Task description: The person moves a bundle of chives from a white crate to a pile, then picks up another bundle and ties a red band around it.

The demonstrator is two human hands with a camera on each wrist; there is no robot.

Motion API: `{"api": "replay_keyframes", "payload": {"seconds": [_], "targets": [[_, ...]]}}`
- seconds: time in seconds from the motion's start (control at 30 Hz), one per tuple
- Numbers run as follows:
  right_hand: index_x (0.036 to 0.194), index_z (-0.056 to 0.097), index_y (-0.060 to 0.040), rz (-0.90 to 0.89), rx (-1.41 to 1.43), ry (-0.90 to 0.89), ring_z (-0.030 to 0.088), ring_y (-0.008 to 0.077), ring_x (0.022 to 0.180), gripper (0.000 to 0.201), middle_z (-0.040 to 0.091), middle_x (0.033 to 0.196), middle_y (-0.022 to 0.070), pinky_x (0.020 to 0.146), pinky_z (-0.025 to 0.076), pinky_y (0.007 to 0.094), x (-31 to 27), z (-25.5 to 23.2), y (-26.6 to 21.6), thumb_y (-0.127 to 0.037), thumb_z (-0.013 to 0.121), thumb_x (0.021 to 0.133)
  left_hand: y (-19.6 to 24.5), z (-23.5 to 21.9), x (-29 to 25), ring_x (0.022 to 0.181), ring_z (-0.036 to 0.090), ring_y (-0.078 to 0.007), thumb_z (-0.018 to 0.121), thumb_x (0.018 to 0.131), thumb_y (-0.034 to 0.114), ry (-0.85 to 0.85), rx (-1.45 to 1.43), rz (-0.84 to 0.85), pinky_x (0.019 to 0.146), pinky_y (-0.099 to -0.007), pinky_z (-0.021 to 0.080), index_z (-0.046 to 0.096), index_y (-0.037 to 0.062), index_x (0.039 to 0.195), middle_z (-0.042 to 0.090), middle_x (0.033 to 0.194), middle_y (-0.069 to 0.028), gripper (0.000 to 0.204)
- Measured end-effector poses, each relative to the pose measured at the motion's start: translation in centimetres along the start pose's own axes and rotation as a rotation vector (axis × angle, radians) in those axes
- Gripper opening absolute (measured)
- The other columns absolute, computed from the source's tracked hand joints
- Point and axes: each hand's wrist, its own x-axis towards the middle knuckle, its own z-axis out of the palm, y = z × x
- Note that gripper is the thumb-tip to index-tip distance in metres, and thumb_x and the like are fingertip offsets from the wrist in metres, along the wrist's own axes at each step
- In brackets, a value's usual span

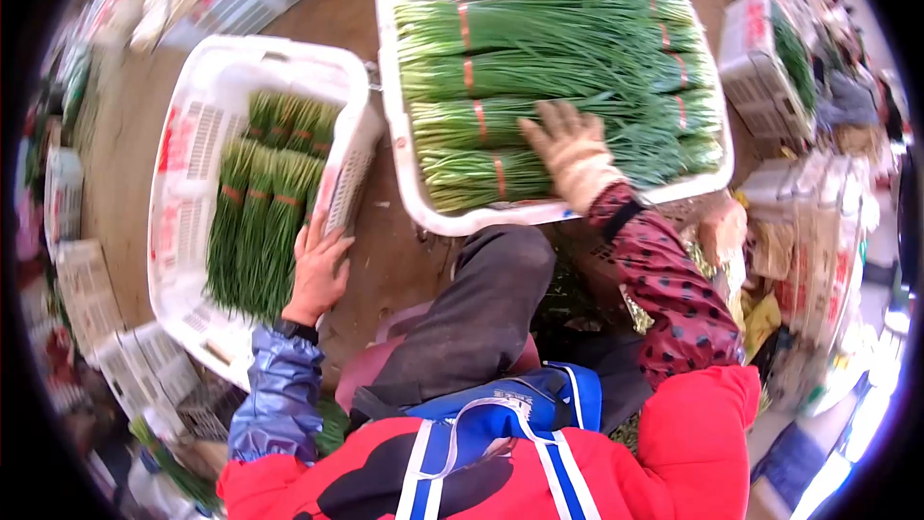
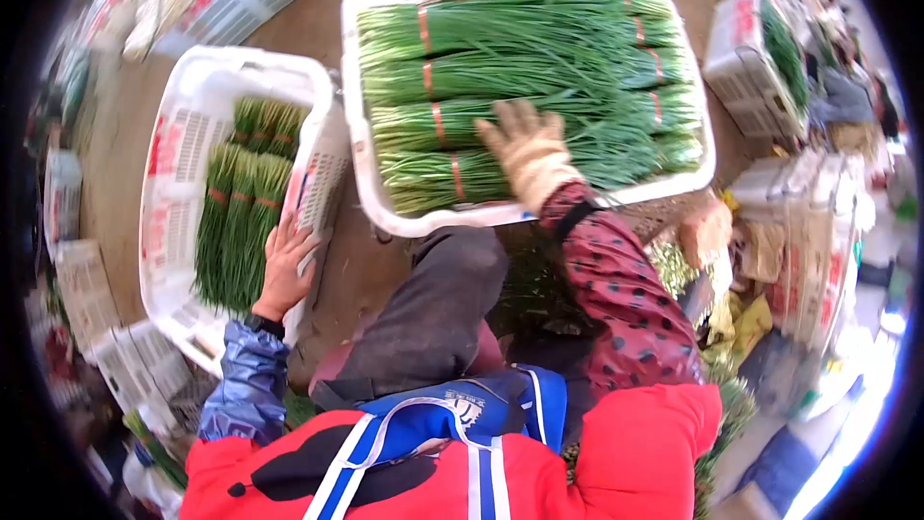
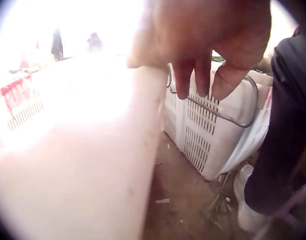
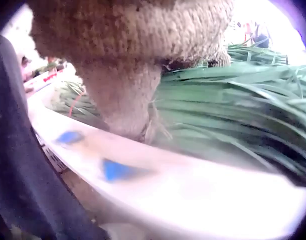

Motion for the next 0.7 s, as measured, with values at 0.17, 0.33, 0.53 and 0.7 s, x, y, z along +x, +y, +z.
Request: {"api": "replay_keyframes", "payload": {"seconds": [0.17,0.33,0.53,0.7], "targets": [[0.153,0.032,-0.0158,0.034,0.225,-0.141,0.043,0.0375,0.135,0.118,0.040,0.150,0.0173,0.102,0.045,0.0459,0.3,-0.8,2.5,-0.022,0.094,0.053,0.0,-0.1,0.1,0.145,0.035,-0.0331,0.067,0.078,0.007,0.017,0.011,-0.012,0.117,-0.0541,0.022,0.071,0.0094,0.112,0.063,0.129,-0.0102,0.035],[0.139,0.043,-0.0139,0.009,0.207,-0.198,0.059,0.0300,0.113,0.083,0.060,0.117,0.0094,0.087,0.055,0.0408,0.4,-2.4,2.4,-0.022,0.086,0.068,0.1,-0.1,0.0,0.143,0.038,-0.0325,0.067,0.077,0.009,0.042,-0.006,-0.005,0.116,-0.0556,0.024,0.071,0.0096,0.110,0.063,0.129,-0.0089,0.033],[0.119,0.052,-0.0105,-0.023,0.099,-0.215,0.064,0.0349,0.100,0.060,0.065,0.104,0.0141,0.084,0.054,0.0441,1.5,-9.2,1.9,-0.012,0.082,0.067,-0.4,0.3,-0.5,0.140,0.041,-0.0285,0.063,0.080,0.010,0.064,-0.042,-0.010,0.115,-0.0578,0.027,0.070,0.0105,0.112,0.064,0.126,-0.0072,0.032],[0.118,0.054,-0.0113,-0.028,-0.025,-0.158,0.064,0.0359,0.101,0.061,0.066,0.104,0.0128,0.084,0.054,0.0458,0.8,-17.1,1.7,-0.010,0.083,0.065,-0.2,0.2,-0.5,0.148,0.030,-0.0297,0.067,0.080,0.012,0.007,-0.014,-0.022,0.115,-0.0591,0.023,0.069,0.0097,0.114,0.060,0.129,-0.0093,0.034]]}}
